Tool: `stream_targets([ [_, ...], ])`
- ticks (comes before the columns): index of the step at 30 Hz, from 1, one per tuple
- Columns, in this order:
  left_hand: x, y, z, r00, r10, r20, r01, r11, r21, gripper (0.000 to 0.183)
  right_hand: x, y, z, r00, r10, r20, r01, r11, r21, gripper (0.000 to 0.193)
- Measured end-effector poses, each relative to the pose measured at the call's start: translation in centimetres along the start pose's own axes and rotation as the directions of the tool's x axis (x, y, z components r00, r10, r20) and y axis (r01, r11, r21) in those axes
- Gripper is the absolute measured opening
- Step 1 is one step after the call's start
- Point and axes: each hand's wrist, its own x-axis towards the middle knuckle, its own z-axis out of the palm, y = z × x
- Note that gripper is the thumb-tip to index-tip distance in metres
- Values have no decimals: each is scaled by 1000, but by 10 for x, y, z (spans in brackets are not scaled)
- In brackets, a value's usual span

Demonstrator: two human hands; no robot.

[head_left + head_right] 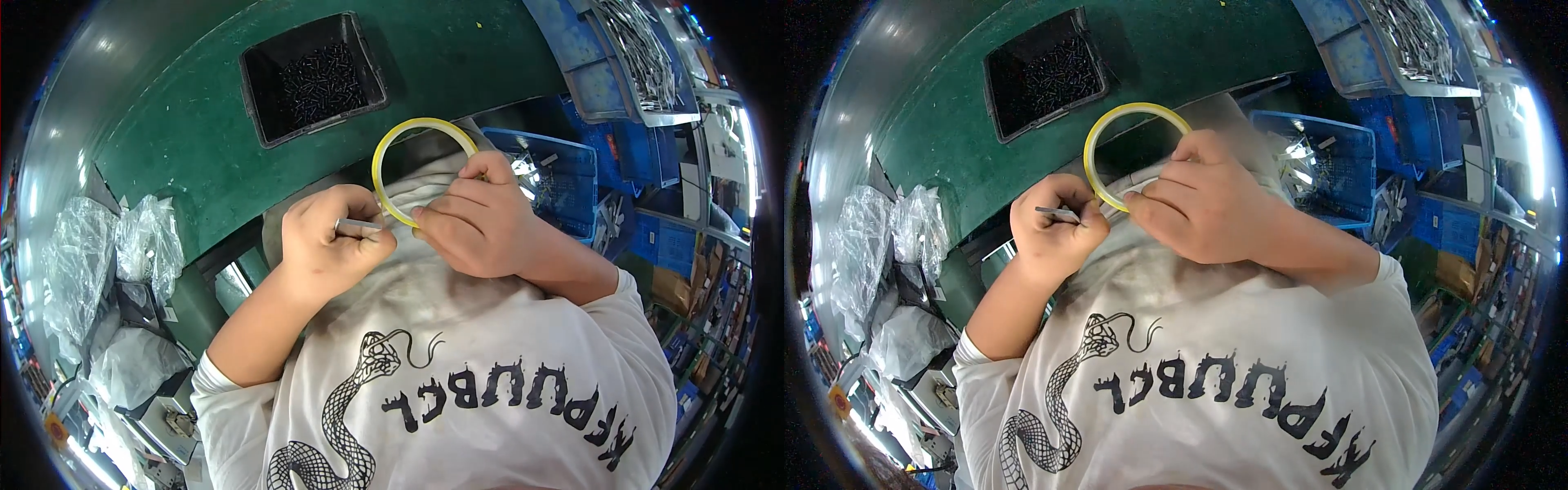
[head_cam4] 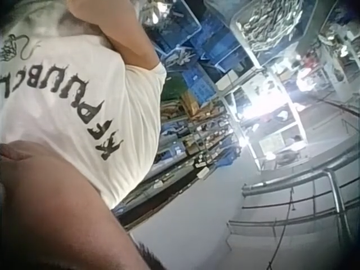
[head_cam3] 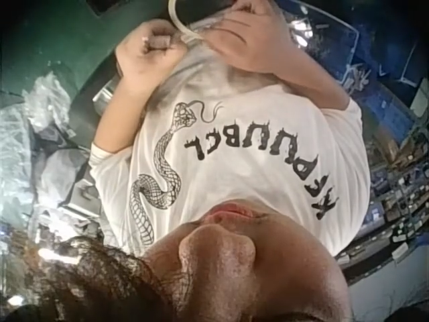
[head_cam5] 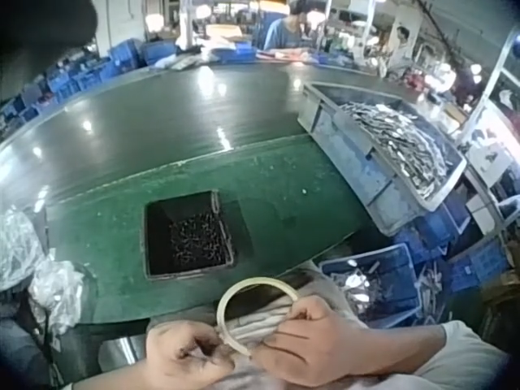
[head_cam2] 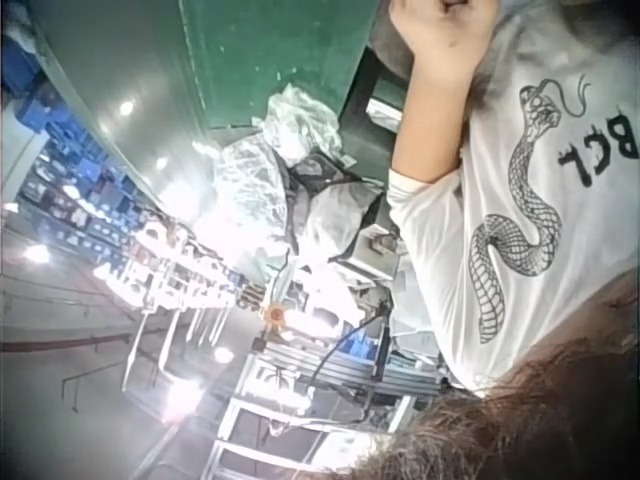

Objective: Applying yellow tape to small metal parts and organizing them into a bin.

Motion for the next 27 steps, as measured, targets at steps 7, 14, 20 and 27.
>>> stream_targets([
  [7, -2, 0, 4, 997, 33, 65, -27, 996, -90, 22, 4, -1, -2, 999, 54, 6, -53, 999, -9, 34],
  [14, -3, 9, 3, 982, -85, 170, 108, 985, -135, 25, 0, -2, 0, 988, 127, 88, -129, 991, 16, 45],
  [20, -4, 8, 5, 972, -72, 224, 109, 981, -158, 24, 1, -3, 0, 959, 139, 248, -129, 990, -56, 42],
  [27, -4, 8, -1, 933, -161, 321, 267, 909, -320, 24, -3, 6, 2, 962, 205, 180, -230, 964, 133, 30],
])
